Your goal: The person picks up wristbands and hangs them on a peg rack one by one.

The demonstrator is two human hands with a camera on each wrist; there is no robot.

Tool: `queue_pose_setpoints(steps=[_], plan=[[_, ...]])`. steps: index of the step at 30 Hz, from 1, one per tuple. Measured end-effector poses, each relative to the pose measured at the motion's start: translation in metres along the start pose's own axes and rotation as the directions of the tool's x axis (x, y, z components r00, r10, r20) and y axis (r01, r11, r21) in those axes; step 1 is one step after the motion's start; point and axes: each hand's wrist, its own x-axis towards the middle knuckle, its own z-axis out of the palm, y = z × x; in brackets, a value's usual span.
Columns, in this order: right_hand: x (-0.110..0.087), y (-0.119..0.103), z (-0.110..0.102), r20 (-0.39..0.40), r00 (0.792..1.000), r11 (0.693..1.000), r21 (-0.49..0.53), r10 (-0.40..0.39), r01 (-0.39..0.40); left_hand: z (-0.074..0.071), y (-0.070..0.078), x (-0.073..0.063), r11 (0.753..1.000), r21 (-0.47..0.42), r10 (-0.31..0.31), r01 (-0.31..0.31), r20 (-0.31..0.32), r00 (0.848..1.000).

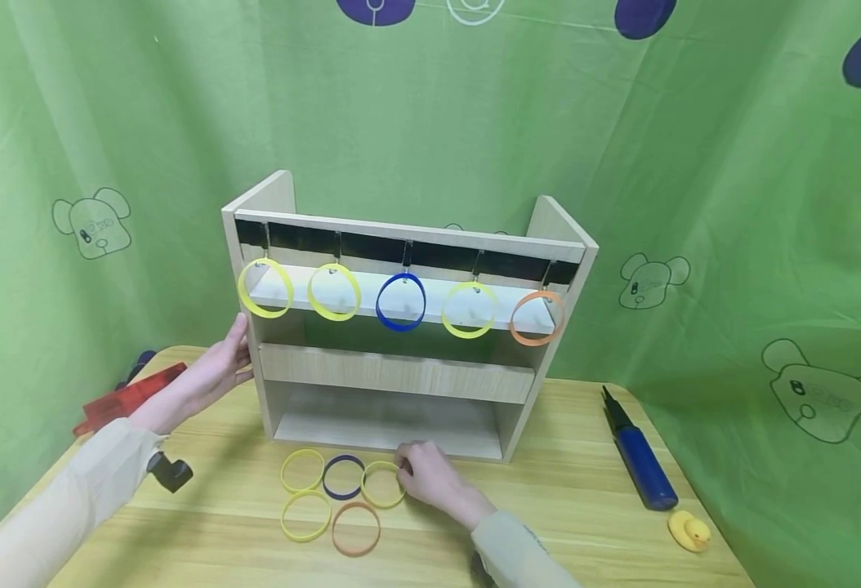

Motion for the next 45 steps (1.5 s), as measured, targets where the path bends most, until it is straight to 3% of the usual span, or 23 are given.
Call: queue_pose_setpoints(steps=[6, 11, 17, 24, 28, 35, 45], plan=[[-0.001, -0.003, -0.010, 0.020, 1.000, 0.999, 0.032, 0.008, -0.009, -0.001, -0.001, -0.001, 1.000, 0.006, 0.002, -0.002, -0.004, 1.000], [0.002, -0.009, -0.021, -0.015, 0.999, 0.997, 0.052, -0.048, 0.048, -0.003, -0.001, -0.001, 1.000, 0.011, 0.000, 0.000, -0.004, 1.000], [0.009, -0.023, -0.041, -0.117, 0.976, 0.982, -0.043, -0.186, 0.182, -0.003, 0.000, 0.000, 1.000, 0.017, 0.001, -0.001, -0.004, 1.000], [0.019, -0.061, -0.079, -0.152, 0.954, 0.964, -0.108, -0.259, 0.244, -0.003, 0.000, -0.001, 1.000, 0.017, 0.001, -0.001, -0.006, 1.000], [0.025, -0.083, -0.101, -0.168, 0.926, 0.937, -0.154, -0.338, 0.314, -0.001, 0.001, -0.002, 1.000, 0.011, -0.001, 0.001, -0.007, 1.000], [0.045, -0.122, -0.144, -0.215, 0.840, 0.859, -0.254, -0.498, 0.444, 0.000, 0.001, -0.001, 1.000, 0.012, 0.005, -0.005, 0.002, 1.000], [0.093, -0.178, -0.190, -0.278, 0.762, 0.809, -0.270, -0.585, 0.523, 0.001, 0.000, 0.000, 1.000, 0.000, -0.002, 0.002, -0.013, 1.000]])
